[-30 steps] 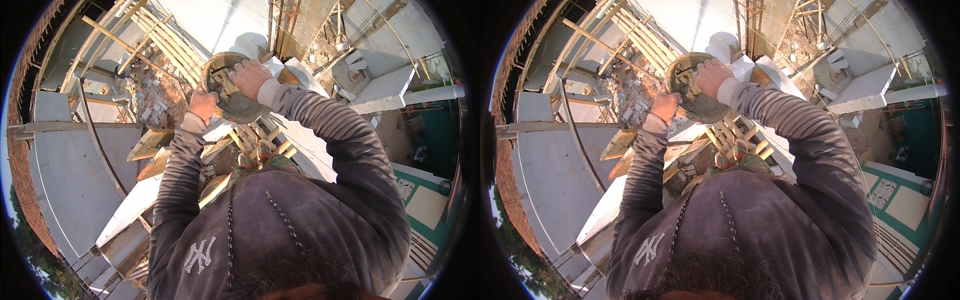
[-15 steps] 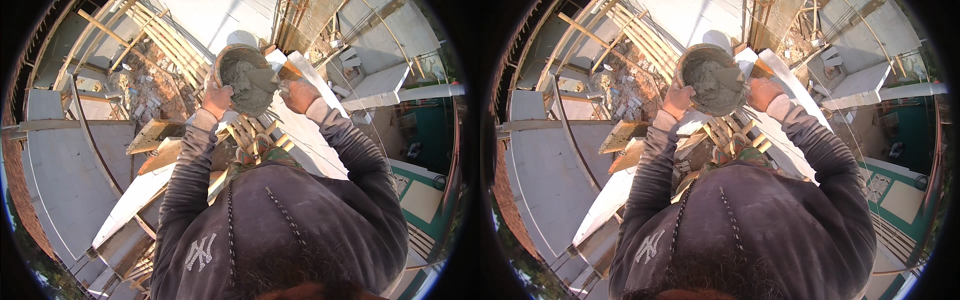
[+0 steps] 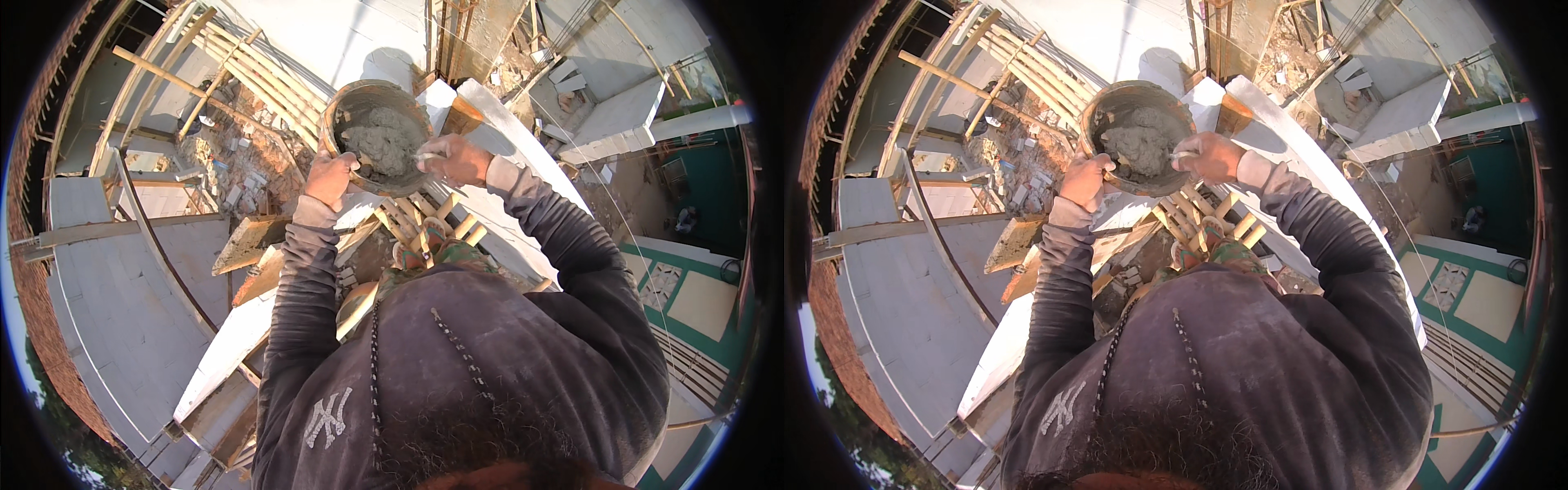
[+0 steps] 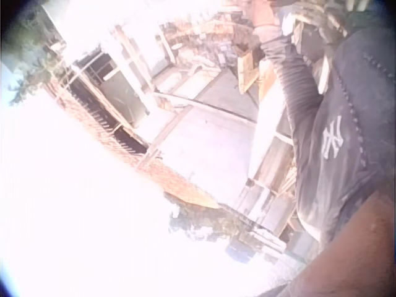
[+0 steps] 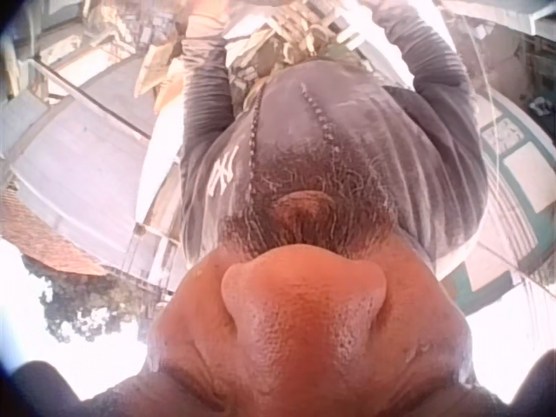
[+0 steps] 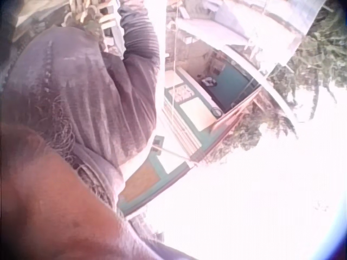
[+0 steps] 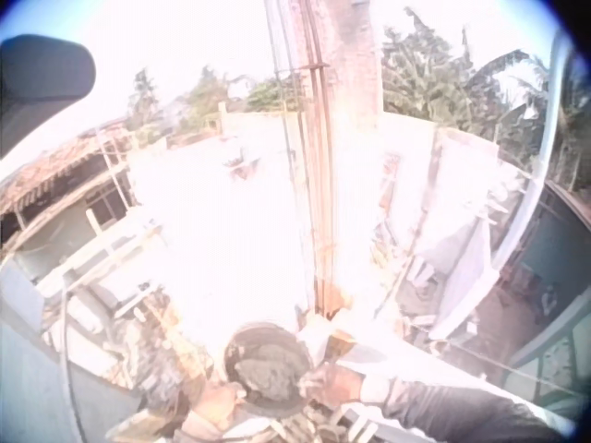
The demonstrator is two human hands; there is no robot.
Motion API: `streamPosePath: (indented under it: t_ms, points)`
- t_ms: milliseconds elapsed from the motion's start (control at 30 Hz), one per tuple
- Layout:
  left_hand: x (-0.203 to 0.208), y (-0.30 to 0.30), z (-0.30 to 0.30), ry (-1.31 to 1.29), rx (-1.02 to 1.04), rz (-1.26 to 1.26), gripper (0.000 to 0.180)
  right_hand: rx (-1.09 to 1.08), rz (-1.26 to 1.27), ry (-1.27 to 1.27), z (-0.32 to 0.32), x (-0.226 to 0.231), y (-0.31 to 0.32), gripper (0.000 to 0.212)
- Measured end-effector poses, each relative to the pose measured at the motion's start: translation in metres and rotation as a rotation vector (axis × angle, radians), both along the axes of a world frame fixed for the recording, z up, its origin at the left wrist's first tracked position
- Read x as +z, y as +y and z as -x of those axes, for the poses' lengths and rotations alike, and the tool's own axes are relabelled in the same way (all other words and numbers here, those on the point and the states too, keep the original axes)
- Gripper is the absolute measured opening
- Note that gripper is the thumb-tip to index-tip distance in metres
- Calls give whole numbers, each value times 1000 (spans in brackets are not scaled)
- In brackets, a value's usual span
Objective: The person applies cement to the top of a white brick wall using a trowel. They take cement from a bucket and spread it across the surface before placing a spirit level on top to check the alignment.
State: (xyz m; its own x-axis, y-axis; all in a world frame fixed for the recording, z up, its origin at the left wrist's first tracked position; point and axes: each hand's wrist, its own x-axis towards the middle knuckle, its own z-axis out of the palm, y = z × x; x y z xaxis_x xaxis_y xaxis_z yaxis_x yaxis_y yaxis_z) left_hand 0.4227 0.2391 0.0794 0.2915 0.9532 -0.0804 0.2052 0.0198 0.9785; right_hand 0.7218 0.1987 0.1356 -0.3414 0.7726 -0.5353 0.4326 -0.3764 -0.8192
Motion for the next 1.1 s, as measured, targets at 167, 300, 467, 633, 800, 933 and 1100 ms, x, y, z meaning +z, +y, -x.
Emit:
streamPosePath:
  t_ms: [167,300,467,633,800,933,1100]
  points:
    - [-24,-4,46,669,-153,-492,23,63,-205,-78,-28,34,-18,42]
    - [9,-44,43,602,-17,-319,17,74,-152,45,-59,43,-13,45]
    - [-35,-63,74,-777,448,624,3,-12,44,328,-101,18,44,37]
    - [-12,-65,47,-714,501,654,7,-423,52,364,-152,-87,105,31]
    - [-4,-63,38,-729,493,581,6,-481,60,224,-149,-86,101,40]
    - [33,-57,17,628,47,-279,21,-410,-31,199,-113,-25,61,43]
    - [13,-40,6,799,15,-392,29,-42,-337,-76,-86,23,31,39]
